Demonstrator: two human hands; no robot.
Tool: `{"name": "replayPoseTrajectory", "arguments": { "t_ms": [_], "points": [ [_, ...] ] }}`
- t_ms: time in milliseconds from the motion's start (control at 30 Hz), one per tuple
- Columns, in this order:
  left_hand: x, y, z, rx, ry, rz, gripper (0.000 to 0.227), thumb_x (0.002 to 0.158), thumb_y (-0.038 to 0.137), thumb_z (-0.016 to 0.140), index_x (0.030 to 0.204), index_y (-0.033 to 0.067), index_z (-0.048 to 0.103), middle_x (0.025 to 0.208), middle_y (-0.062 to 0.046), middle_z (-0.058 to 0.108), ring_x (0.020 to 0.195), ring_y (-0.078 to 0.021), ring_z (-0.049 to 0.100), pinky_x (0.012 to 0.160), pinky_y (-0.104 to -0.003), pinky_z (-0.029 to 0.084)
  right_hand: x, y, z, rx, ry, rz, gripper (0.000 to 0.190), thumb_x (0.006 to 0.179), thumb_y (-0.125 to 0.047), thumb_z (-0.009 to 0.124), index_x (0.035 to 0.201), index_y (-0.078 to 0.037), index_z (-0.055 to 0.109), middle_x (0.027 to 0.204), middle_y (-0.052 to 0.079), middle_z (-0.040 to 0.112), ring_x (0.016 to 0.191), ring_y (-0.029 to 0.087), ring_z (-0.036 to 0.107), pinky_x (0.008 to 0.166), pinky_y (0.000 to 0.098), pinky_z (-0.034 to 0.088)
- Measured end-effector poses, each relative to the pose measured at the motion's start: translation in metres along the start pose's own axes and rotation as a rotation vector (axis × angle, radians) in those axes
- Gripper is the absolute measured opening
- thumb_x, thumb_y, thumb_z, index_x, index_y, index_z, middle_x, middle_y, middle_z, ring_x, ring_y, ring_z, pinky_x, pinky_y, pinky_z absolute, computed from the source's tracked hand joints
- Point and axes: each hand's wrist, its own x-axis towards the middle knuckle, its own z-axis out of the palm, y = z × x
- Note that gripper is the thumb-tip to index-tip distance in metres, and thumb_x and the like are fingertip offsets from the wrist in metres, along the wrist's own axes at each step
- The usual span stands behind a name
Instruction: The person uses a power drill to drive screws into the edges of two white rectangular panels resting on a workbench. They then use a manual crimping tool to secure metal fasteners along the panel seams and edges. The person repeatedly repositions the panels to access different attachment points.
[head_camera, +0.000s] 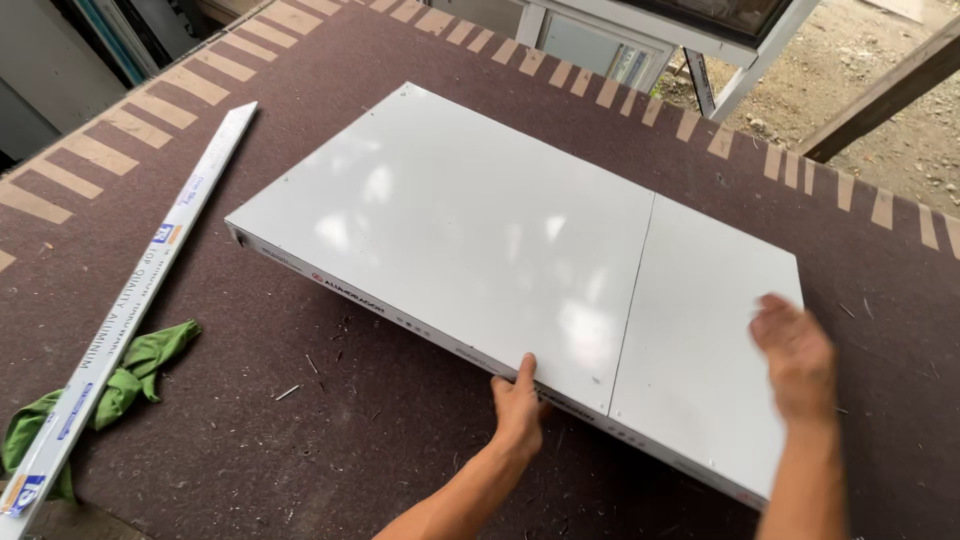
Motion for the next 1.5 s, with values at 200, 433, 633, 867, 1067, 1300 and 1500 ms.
{"name": "replayPoseTrajectory", "arguments": {
  "t_ms": [200, 433, 633, 867, 1067, 1300, 1500],
  "points": [
    [0.019, -0.074, 0.031, -0.087, -0.027, -0.073, 0.055, 0.098, 0.035, 0.061, 0.134, -0.0003, 0.04, 0.136, -0.018, 0.057, 0.13, -0.0283, 0.054, 0.112, -0.043, 0.045, -0.213, 0.053, 0.1, 0.552, 0.57, 0.264, 0.023, 0.103, -0.009, 0.065, 0.121, 0.001, 0.056, 0.12, 0.016, 0.066, 0.114, 0.031, 0.061, 0.103, 0.0537, 0.046],
    [-0.043, -0.064, 0.011, 0.242, -0.437, -0.436, 0.046, 0.1, 0.034, 0.055, 0.132, 0.0015, 0.054, 0.127, -0.014, 0.06, 0.121, -0.0271, 0.056, 0.106, -0.046, 0.043, -0.198, 0.115, 0.112, 1.155, 0.443, 0.504, 0.089, 0.106, -0.053, 0.062, 0.161, 0.007, 0.027, 0.149, 0.032, 0.039, 0.136, 0.043, 0.045, 0.113, 0.0548, 0.041],
    [-0.002, 0.11, -0.131, 1.232, -0.183, 0.805, 0.029, 0.087, 0.034, 0.079, 0.106, 0.0132, 0.072, 0.098, -0.007, 0.076, 0.07, -0.027, 0.068, 0.071, -0.037, 0.058, -0.182, 0.111, 0.119, 0.866, 0.651, 0.778, 0.062, 0.1, -0.04, 0.068, 0.144, -0.002, 0.046, 0.129, 0.019, 0.049, 0.113, 0.029, 0.051, 0.092, 0.0429, 0.049],
    [0.099, 0.261, -0.271, 1.399, 0.299, 0.458, 0.063, 0.102, 0.058, 0.048, 0.125, 0.005, 0.073, 0.12, -0.025, 0.072, 0.117, -0.0416, 0.067, 0.103, -0.049, 0.051, -0.173, 0.136, 0.115, 0.786, 0.64, 0.775, 0.036, 0.101, -0.024, 0.068, 0.128, -0.003, 0.057, 0.113, 0.011, 0.057, 0.097, 0.023, 0.052, 0.08, 0.04, 0.049],
    [0.078, 0.238, -0.284, 1.304, 0.176, 0.4, 0.077, 0.103, 0.06, 0.04, 0.133, -0.0085, 0.059, 0.122, -0.032, 0.067, 0.116, -0.0442, 0.064, 0.102, -0.053, 0.047, -0.17, 0.153, 0.102, 0.753, 0.589, 0.72, 0.029, 0.099, -0.019, 0.069, 0.124, -0.008, 0.057, 0.111, 0.008, 0.062, 0.099, 0.023, 0.055, 0.084, 0.0463, 0.048],
    [-0.026, 0.153, -0.339, 1.13, 0.34, 0.244, 0.067, 0.11, 0.046, 0.04, 0.134, -0.0162, 0.051, 0.111, -0.035, 0.065, 0.095, -0.0411, 0.069, 0.082, -0.053, 0.055, -0.161, 0.127, 0.073, 0.547, 0.369, 0.707, 0.044, 0.097, -0.019, 0.065, 0.137, -0.005, 0.056, 0.134, 0.009, 0.058, 0.119, 0.026, 0.054, 0.101, 0.0516, 0.046],
    [-0.067, 0.036, -0.399, 1.042, 0.326, 0.26, 0.065, 0.106, 0.045, 0.045, 0.122, -0.0162, 0.056, 0.11, -0.032, 0.067, 0.102, -0.036, 0.064, 0.09, -0.047, 0.05, -0.105, 0.12, 0.053, 0.327, 0.163, 0.626, 0.042, 0.1, -0.023, 0.063, 0.134, 0.001, 0.061, 0.14, 0.017, 0.061, 0.127, 0.03, 0.056, 0.104, 0.0538, 0.049]
  ]
}}
